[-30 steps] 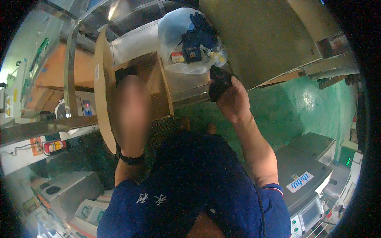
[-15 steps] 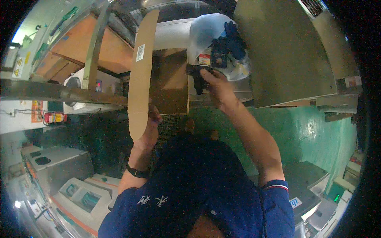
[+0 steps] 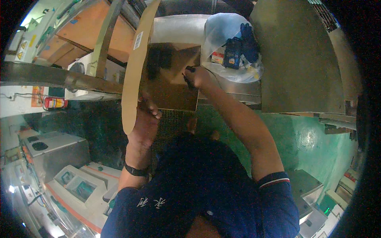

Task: Adjusting a wearable electronic device strapped to the forearm.

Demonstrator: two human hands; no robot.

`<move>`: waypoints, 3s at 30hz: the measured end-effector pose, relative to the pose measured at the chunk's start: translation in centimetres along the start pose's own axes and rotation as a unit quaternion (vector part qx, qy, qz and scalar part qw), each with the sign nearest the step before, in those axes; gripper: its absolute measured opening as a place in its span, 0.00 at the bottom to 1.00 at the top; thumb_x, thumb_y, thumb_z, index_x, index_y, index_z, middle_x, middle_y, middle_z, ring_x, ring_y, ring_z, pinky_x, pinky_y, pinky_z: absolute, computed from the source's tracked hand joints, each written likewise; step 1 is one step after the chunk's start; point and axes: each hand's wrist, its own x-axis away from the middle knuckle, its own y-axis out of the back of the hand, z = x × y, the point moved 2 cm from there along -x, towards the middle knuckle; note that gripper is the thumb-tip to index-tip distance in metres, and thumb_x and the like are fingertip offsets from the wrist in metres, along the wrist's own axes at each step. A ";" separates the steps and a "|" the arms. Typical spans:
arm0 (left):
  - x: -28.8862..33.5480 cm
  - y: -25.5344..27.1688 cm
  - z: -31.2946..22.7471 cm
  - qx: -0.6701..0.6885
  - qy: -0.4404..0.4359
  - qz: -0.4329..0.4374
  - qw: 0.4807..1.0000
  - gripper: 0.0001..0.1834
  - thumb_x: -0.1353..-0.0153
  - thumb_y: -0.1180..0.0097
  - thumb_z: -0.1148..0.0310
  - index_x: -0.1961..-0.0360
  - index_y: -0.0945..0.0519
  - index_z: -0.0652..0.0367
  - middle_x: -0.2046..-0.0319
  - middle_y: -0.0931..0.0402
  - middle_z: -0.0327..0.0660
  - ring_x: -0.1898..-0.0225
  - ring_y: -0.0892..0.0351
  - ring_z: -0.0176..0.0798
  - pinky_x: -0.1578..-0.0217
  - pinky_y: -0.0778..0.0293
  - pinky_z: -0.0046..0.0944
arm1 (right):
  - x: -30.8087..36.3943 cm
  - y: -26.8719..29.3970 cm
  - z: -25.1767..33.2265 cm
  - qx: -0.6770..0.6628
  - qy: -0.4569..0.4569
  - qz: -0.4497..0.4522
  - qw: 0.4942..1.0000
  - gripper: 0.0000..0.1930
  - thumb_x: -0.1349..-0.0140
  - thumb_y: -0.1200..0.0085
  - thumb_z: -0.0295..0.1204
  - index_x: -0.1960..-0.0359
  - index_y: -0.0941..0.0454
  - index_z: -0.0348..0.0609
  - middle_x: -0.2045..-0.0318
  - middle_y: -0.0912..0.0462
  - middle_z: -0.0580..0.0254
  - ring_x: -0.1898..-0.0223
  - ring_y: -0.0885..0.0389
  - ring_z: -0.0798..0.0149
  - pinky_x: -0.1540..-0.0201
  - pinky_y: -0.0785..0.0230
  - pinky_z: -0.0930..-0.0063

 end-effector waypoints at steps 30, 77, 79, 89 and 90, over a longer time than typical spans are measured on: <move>2.2 1.4 0.0 -0.041 0.061 -0.033 0.997 0.17 0.31 0.50 0.53 0.53 0.24 0.53 0.65 0.26 0.34 0.68 0.29 0.35 0.64 0.31 0.37 | 33.5 14.1 -17.6 -0.208 -0.328 0.047 0.920 0.11 0.32 0.46 0.35 0.58 0.22 0.39 0.69 0.21 0.66 0.69 0.25 0.71 0.67 0.34 0.74; -6.4 -23.7 15.1 -0.241 0.210 0.227 0.920 0.07 0.37 0.42 0.65 0.68 0.23 0.55 0.75 0.24 0.36 0.77 0.27 0.32 0.75 0.31 0.38 | 31.9 15.6 13.8 -0.056 0.351 -0.050 0.933 0.18 0.45 0.35 0.22 0.52 0.23 0.38 0.62 0.19 0.50 0.63 0.17 0.52 0.61 0.23 0.64; -6.5 -25.2 16.0 -0.263 0.197 0.231 0.916 0.07 0.37 0.41 0.65 0.68 0.23 0.56 0.75 0.24 0.36 0.77 0.27 0.33 0.75 0.31 0.38 | 31.3 15.0 13.3 -0.061 0.364 -0.112 0.923 0.18 0.45 0.34 0.23 0.52 0.23 0.38 0.61 0.19 0.49 0.63 0.18 0.52 0.61 0.23 0.64; -7.5 -28.7 20.3 -0.288 0.218 0.245 0.900 0.06 0.38 0.42 0.69 0.68 0.25 0.57 0.75 0.25 0.37 0.78 0.28 0.34 0.76 0.32 0.37 | 31.4 16.2 9.7 -0.015 0.268 -0.247 0.931 0.17 0.45 0.32 0.27 0.57 0.25 0.38 0.70 0.19 0.56 0.69 0.18 0.63 0.63 0.25 0.70; -7.3 -28.7 20.7 -0.304 0.215 0.255 0.892 0.06 0.38 0.42 0.69 0.68 0.25 0.57 0.76 0.25 0.37 0.78 0.28 0.34 0.76 0.32 0.36 | 31.6 16.4 9.7 -0.015 0.264 -0.253 0.931 0.17 0.45 0.32 0.27 0.57 0.25 0.38 0.70 0.19 0.56 0.69 0.18 0.63 0.63 0.25 0.70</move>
